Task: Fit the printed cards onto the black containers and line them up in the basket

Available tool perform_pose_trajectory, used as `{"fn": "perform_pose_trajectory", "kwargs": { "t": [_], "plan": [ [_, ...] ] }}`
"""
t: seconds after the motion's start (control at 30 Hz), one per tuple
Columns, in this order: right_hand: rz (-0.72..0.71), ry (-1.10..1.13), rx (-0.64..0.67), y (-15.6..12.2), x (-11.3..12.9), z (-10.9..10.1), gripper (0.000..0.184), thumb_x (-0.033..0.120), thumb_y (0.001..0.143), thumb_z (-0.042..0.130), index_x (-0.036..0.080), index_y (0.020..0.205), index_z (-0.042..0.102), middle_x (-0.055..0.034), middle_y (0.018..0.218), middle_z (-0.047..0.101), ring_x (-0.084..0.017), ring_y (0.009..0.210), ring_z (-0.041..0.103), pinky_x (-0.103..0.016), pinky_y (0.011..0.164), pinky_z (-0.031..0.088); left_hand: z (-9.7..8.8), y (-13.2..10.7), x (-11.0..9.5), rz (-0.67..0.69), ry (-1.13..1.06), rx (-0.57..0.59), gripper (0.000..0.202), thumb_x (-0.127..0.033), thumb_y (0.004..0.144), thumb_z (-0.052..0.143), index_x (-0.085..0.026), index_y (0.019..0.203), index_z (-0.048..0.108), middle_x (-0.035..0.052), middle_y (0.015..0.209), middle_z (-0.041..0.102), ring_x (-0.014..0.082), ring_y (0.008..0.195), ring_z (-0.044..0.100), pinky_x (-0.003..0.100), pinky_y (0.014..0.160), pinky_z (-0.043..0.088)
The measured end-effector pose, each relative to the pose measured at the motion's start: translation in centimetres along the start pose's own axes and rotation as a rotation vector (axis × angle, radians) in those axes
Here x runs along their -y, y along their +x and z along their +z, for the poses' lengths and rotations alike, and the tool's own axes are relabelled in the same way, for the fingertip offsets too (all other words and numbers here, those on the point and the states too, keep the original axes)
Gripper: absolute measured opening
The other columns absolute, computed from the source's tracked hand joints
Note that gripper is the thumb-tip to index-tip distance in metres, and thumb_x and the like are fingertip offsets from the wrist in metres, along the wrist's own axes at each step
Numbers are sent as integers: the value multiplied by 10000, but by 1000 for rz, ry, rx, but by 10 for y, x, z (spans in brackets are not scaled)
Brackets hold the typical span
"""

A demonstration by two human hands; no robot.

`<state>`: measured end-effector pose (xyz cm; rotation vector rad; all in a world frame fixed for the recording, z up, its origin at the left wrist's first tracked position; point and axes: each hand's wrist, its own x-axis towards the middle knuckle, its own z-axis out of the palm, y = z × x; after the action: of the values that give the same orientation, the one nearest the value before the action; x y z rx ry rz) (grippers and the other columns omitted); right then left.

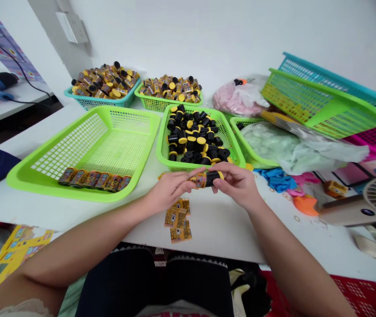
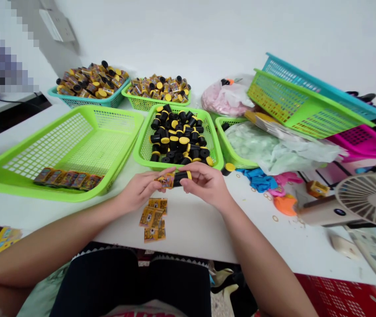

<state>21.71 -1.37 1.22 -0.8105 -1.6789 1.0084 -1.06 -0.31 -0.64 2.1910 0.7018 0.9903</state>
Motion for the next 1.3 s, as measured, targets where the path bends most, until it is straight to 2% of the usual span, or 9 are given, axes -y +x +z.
{"fn": "perform_pose_trajectory", "kwargs": {
  "t": [0.13, 0.47, 0.6, 0.7, 0.77, 0.87, 1.07, 1.17, 1.3],
  "plan": [
    [45, 32, -14, 0, -2, 0, 327, 318, 790, 792, 236, 1095, 708, 21, 700, 660, -104, 542, 623, -230, 487, 550, 3, 3, -1, 14, -46, -36, 414, -382, 971, 538, -187, 1331, 599, 81, 1179, 724, 164, 950, 692, 266, 824, 534],
    [-170, -313, 186, -2, -3, 14, 342, 357, 804, 782, 288, 1133, 723, -65, 1100, 721, -213, 996, 681, -379, 863, 577, 10, -1, 4, -125, -223, 62, 996, -215, 806, 718, -254, 1594, 110, 29, 1036, 746, 159, 943, 696, 306, 899, 538],
    [-218, -259, 135, -8, -7, 18, 210, 429, 939, 607, 287, 1085, 658, -54, 1072, 731, -213, 1080, 618, -419, 900, 542, 8, 1, -1, -194, -748, 118, 1247, -187, 792, 764, -320, 1531, -232, -4, 959, 763, 110, 810, 716, 228, 782, 553],
    [-285, -292, 261, -12, -5, 21, 288, 455, 1038, 355, 297, 1134, 576, -59, 1248, 666, -197, 1297, 489, -443, 958, 516, 6, 0, -4, -223, -1093, 165, 1352, -169, 768, 805, -385, 1460, -336, 9, 1032, 775, 134, 845, 743, 253, 780, 576],
    [-346, -382, 308, -13, -1, 24, 325, 503, 1032, 329, 304, 1233, 489, -69, 1356, 598, -195, 1358, 433, -465, 1000, 489, 7, 0, -5, -250, -1180, 129, 1330, -177, 775, 809, -404, 1479, -297, -8, 992, 784, 153, 883, 751, 273, 799, 584],
    [-453, -653, 197, -13, 3, 28, 445, 493, 941, 574, 269, 1294, 422, -113, 1405, 551, -247, 1350, 433, -516, 1094, 375, 8, 1, -5, -281, -1188, 42, 1284, -156, 783, 801, -390, 1517, -227, -29, 887, 786, 156, 868, 753, 242, 749, 584],
    [-614, -1055, -67, -13, -2, 33, 418, 222, 846, 680, 246, 1226, 508, -63, 1095, 697, -249, 1030, 561, -430, 951, 404, 5, 7, -5, -316, -1111, -10, 1258, -94, 753, 801, -346, 1558, -132, -30, 859, 776, 74, 699, 704, 194, 726, 560],
    [-702, -1019, -122, -16, -1, 35, 381, 259, 827, 720, 285, 1164, 544, -17, 1002, 731, -235, 944, 562, -400, 885, 413, 0, 6, -10, -323, -1071, 74, 1038, -103, 722, 813, -291, 1564, 236, -6, 919, 769, 87, 752, 707, 205, 746, 557],
    [-783, -904, -141, -20, 0, 37, 391, 320, 801, 776, 325, 1135, 572, 8, 914, 746, -227, 870, 581, -394, 849, 439, -6, 1, -29, -228, -930, 118, 572, -134, 681, 832, -189, 1212, 625, 23, 969, 751, 121, 826, 708, 254, 808, 562]
  ]
}}
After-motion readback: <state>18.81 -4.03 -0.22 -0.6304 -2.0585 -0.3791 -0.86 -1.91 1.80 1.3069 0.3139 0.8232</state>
